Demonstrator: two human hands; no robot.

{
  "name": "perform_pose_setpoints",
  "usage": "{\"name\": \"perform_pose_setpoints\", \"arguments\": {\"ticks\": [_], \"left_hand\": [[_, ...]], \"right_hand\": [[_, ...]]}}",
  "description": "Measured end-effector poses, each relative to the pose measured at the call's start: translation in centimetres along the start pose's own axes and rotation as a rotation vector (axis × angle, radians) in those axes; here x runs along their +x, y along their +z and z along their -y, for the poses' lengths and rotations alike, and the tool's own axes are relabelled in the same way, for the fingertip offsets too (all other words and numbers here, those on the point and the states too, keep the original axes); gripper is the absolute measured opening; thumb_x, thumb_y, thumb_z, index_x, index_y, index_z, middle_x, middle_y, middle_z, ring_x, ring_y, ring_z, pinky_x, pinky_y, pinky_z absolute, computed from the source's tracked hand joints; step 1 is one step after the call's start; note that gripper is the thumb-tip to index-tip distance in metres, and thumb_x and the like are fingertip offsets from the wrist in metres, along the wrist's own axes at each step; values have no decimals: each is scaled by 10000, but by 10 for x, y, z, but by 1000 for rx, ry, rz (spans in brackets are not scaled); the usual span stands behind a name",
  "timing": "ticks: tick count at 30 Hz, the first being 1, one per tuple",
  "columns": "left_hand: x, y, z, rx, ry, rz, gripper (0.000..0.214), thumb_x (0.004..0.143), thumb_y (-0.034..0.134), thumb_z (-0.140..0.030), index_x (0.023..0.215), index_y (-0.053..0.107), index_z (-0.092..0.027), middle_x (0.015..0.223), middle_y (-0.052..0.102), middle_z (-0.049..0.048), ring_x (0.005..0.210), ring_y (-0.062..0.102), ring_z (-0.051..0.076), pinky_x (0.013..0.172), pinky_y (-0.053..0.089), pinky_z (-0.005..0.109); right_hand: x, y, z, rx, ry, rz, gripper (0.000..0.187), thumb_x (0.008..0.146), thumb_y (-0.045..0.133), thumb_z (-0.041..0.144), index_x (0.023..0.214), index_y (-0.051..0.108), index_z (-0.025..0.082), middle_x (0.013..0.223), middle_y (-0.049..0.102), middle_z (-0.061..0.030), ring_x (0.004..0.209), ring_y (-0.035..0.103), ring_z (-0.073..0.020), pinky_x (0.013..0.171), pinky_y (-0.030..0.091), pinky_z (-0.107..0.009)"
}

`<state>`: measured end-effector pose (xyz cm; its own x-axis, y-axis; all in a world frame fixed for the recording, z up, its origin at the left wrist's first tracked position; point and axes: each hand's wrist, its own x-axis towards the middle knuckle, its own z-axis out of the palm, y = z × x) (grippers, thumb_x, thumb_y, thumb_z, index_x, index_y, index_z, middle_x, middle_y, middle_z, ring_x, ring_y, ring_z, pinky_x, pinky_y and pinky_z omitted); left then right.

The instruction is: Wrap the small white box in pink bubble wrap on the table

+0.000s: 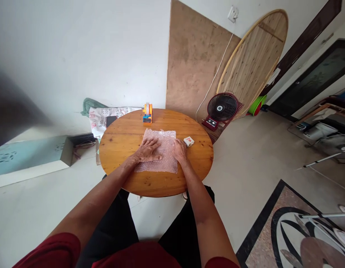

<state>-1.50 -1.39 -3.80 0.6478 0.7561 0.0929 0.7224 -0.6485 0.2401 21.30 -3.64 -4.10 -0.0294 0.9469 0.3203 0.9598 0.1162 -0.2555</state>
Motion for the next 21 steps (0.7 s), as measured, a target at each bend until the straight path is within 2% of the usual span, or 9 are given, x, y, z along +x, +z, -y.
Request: {"name": "perform_pose_setpoints", "arguments": {"ticks": [9,16,21], "left_hand": [[-2,-5,-4,19,-5,3,874,781,558,-718,1485,391,-227,1598,287,126,1497,174,341,1206,104,541],[-5,-9,-6,-10,-12,10,908,769,562,-731,1479,399,-189,1606,261,134,1497,172,341,1211,80,538],[-5,-10,-6,-14,-5,9,907,760,560,-742,1474,405,-205,1597,283,140,1495,176,348,1206,85,551]], "right_hand": [[-11,-10,1,45,1,-73,347,883,373,148,1054,675,155,1113,685,-106,1053,573,-224,980,405,-317],[-10,-10,3,3,-37,-66,330,869,421,162,1036,703,126,1147,671,-135,1062,568,-242,1009,380,-335],[-9,-9,2,-4,-27,-64,332,869,431,176,1044,710,136,1181,664,-132,1091,561,-252,1024,377,-356]]}}
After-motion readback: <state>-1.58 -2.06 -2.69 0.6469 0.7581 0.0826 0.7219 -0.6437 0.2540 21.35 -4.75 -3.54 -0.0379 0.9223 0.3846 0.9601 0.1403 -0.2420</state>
